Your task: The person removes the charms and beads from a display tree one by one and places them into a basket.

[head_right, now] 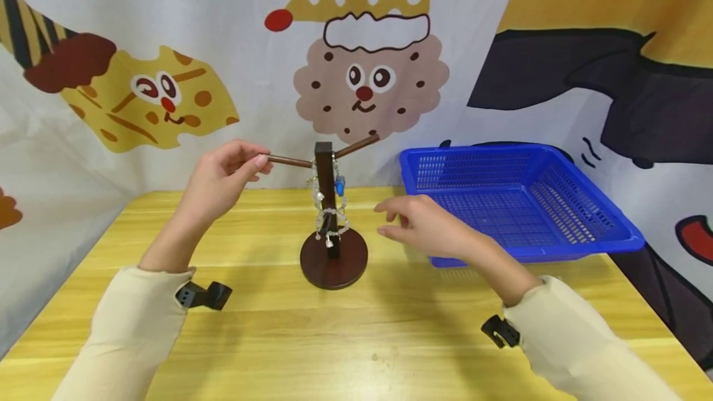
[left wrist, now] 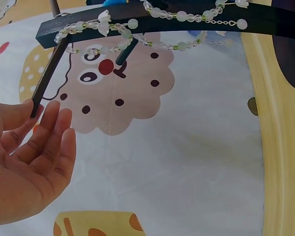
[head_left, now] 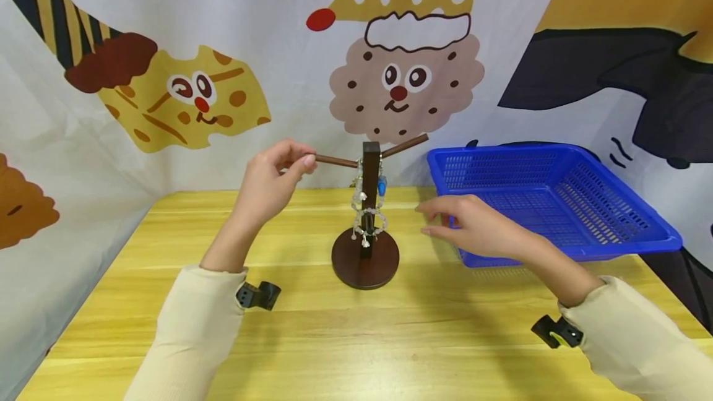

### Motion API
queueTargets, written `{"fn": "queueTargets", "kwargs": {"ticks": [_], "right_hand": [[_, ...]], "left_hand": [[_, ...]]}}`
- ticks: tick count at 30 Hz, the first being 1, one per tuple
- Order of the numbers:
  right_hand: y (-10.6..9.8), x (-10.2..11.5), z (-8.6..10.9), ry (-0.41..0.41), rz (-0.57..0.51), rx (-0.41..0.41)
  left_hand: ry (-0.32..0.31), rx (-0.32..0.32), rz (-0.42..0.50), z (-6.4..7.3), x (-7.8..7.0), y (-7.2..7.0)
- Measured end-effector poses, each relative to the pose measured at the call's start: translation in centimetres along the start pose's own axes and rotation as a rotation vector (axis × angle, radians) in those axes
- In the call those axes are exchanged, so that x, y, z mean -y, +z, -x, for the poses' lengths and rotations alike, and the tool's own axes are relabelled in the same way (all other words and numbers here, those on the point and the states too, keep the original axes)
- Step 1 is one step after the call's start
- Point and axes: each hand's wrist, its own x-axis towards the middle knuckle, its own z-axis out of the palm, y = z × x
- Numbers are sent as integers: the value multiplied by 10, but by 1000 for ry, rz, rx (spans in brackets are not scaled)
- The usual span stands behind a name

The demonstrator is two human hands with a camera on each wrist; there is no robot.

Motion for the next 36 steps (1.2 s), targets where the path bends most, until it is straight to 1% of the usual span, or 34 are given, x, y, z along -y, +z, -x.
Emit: {"fn": "queueTargets", "kwargs": {"ticks": [5, 9, 15, 23, 31, 36], "right_hand": [[10, 4, -12, -4, -26, 34], [18, 5, -19, -17, -28, 32], [29, 5, -28, -51, -20, -11], [38, 8, -38, -56, -53, -87], [47, 10, -47, -62, -39, -138], [50, 11, -50, -69, -52, -178]], "left_hand": [[5, 9, 4, 0, 0, -1], [6, 17, 12, 0, 1, -2], [-4, 25, 25, -1, 2, -2], [-3, 36, 43, -3, 3, -1], [-19, 42, 53, -2, 1, -2], [-25, 43, 53, -2, 2, -2]]}}
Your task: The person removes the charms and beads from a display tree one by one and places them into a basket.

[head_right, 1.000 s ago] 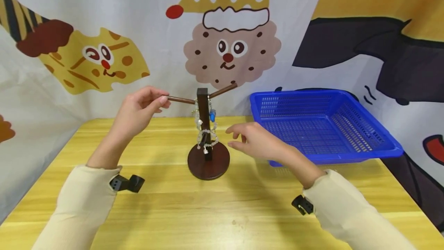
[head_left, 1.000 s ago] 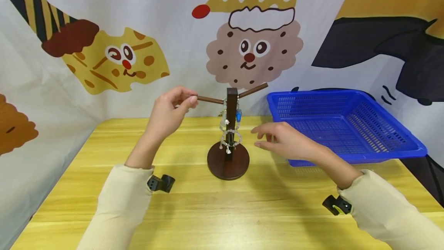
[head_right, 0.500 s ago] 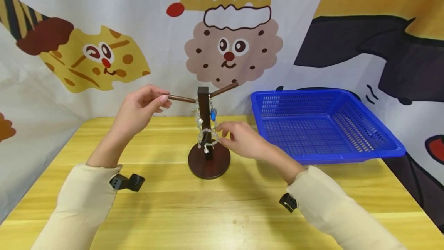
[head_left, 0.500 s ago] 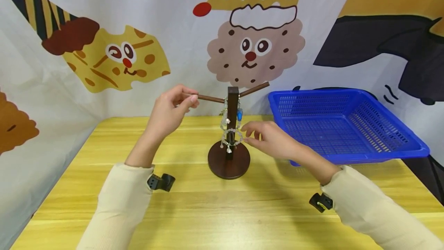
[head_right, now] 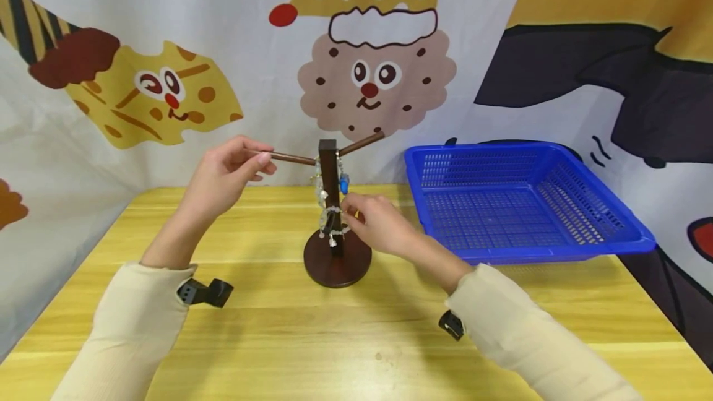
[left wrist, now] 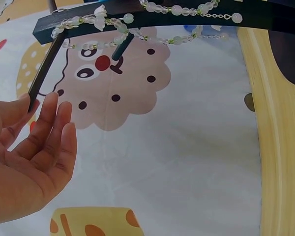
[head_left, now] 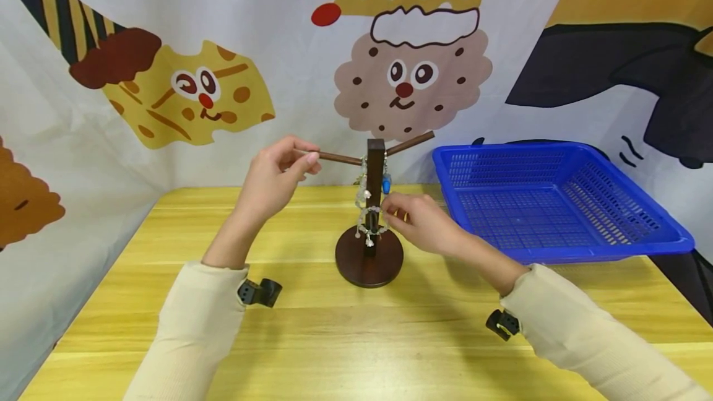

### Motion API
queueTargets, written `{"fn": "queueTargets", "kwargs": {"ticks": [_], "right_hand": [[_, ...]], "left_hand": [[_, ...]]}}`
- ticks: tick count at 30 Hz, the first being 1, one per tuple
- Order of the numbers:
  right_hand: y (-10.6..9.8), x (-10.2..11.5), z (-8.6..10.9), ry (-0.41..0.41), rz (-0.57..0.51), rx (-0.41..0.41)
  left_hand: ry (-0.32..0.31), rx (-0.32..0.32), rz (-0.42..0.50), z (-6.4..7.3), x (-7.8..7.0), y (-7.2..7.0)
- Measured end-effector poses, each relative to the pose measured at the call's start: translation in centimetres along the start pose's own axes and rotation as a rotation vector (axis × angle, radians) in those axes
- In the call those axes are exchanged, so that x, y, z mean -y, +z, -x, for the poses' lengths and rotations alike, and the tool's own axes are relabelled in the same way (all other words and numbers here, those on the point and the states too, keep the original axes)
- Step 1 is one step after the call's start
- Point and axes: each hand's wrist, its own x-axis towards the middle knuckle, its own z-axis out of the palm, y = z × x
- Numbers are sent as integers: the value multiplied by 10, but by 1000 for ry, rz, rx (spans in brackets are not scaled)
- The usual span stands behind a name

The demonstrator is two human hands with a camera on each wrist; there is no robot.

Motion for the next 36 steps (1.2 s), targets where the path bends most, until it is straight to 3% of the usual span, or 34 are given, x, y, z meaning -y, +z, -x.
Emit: {"fn": "queueTargets", "kwargs": {"ticks": [7, 20, 36], "right_hand": [[0, 3, 0, 11, -32, -26], [-7, 10, 7, 8, -134, 7], [-22, 23, 21, -97, -189, 37]], "left_hand": [[0, 2, -1, 0, 0, 0], [23, -12, 17, 0, 2, 3], [13, -3, 32, 1, 3, 2]]}}
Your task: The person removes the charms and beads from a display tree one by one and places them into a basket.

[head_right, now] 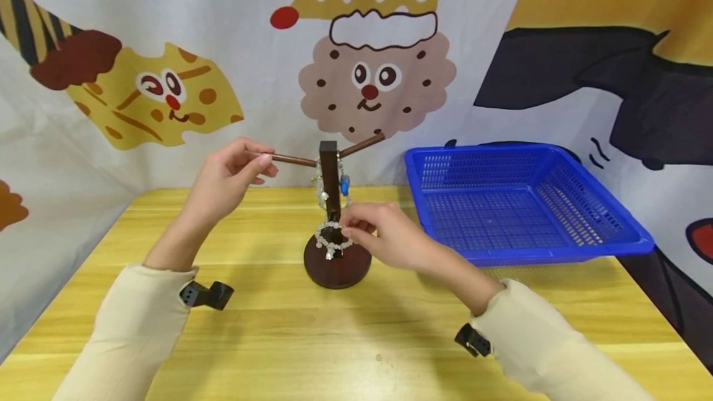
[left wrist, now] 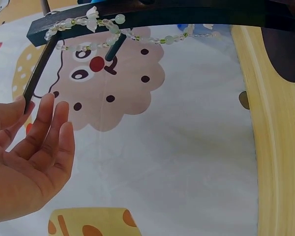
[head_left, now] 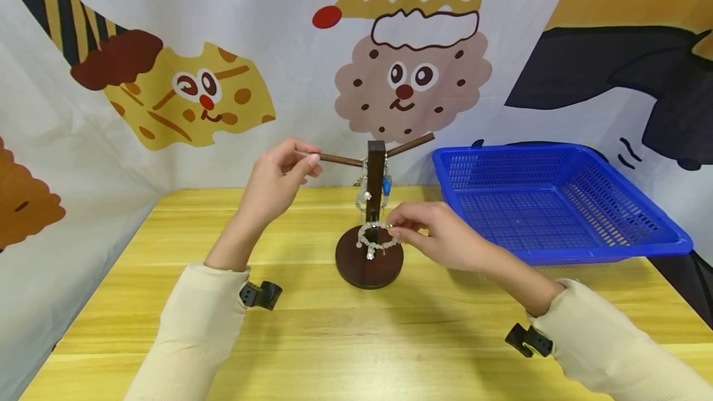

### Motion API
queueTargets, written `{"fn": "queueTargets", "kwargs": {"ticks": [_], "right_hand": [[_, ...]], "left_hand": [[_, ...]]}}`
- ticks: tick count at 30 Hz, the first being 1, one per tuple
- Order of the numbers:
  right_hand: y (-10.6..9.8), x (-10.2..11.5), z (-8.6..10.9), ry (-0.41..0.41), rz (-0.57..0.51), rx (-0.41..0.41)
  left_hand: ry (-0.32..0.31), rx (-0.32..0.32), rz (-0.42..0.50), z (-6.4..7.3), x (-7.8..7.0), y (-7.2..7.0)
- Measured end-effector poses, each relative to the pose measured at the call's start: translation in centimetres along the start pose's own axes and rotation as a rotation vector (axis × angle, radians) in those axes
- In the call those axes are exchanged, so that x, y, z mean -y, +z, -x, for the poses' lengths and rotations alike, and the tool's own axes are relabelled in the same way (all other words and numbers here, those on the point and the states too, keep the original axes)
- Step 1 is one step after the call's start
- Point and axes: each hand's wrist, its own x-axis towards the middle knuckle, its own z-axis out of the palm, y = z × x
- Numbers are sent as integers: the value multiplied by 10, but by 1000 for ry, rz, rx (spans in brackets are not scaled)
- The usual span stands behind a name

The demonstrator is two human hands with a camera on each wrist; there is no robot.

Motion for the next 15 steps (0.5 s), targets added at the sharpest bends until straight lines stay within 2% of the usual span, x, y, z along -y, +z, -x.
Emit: {"fn": "queueTargets", "kwargs": {"ticks": [7, 15], "right_hand": [[-2, 6, 1, -44, -5, 16], [-3, 8, 5, -40, 2, 45]], "left_hand": [[-5, 2, -10, 0, 0, 0], [-2, 5, -15, 0, 0, 0]]}}
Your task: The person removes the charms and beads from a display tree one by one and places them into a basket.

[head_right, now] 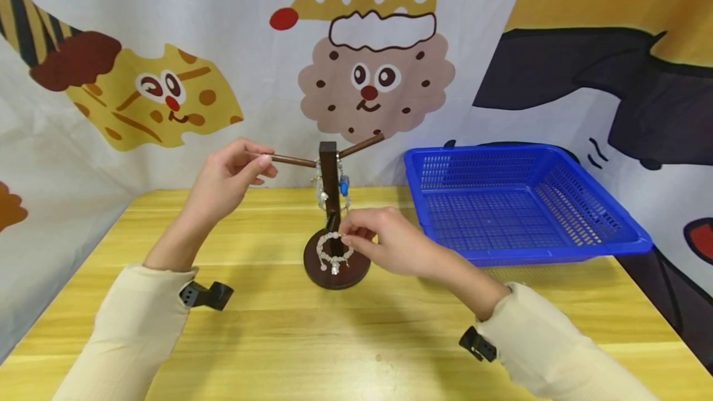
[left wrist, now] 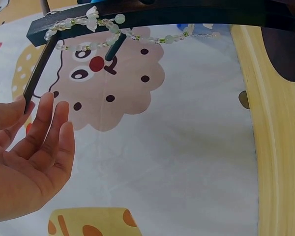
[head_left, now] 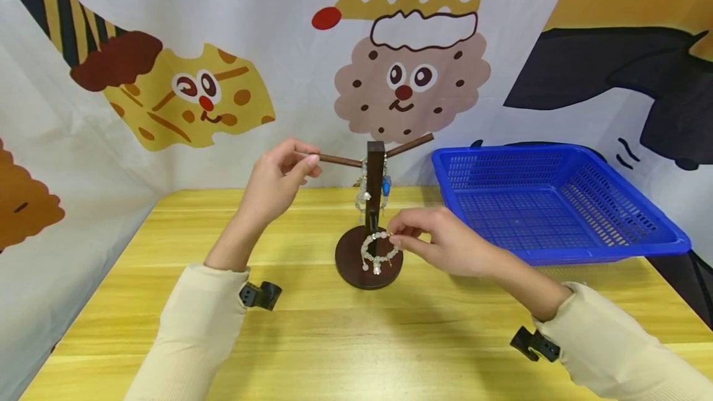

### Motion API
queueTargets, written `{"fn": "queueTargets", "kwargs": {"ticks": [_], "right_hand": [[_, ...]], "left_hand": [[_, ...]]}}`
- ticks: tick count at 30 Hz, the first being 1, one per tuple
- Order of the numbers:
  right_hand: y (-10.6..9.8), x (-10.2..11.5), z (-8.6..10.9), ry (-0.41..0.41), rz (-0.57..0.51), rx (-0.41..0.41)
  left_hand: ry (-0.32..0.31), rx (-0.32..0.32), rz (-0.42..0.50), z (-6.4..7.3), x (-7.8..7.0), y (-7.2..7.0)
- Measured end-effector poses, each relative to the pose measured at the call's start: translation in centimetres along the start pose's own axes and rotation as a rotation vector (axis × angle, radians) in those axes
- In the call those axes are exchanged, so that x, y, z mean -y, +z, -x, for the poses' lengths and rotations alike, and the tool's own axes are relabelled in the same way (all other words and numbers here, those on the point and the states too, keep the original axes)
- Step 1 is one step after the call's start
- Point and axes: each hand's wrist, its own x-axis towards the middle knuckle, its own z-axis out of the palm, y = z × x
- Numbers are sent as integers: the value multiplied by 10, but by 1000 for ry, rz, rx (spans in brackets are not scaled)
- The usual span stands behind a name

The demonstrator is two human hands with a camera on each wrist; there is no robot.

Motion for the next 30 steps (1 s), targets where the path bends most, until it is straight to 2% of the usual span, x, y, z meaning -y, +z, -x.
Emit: {"fn": "queueTargets", "kwargs": {"ticks": [7, 13, 21, 30], "right_hand": [[-4, -1, 4, 34, 21, 0], [-7, -6, 7, 36, 10, -17], [-15, -11, 15, 84, -31, -14], [-26, -16, 24, 84, -44, -41]], "left_hand": [[1, 3, -7, 0, 0, 0], [4, 2, -2, 0, 1, 0], [-1, 8, -4, -1, 2, 0], [6, 12, 3, 0, 1, 0]]}}
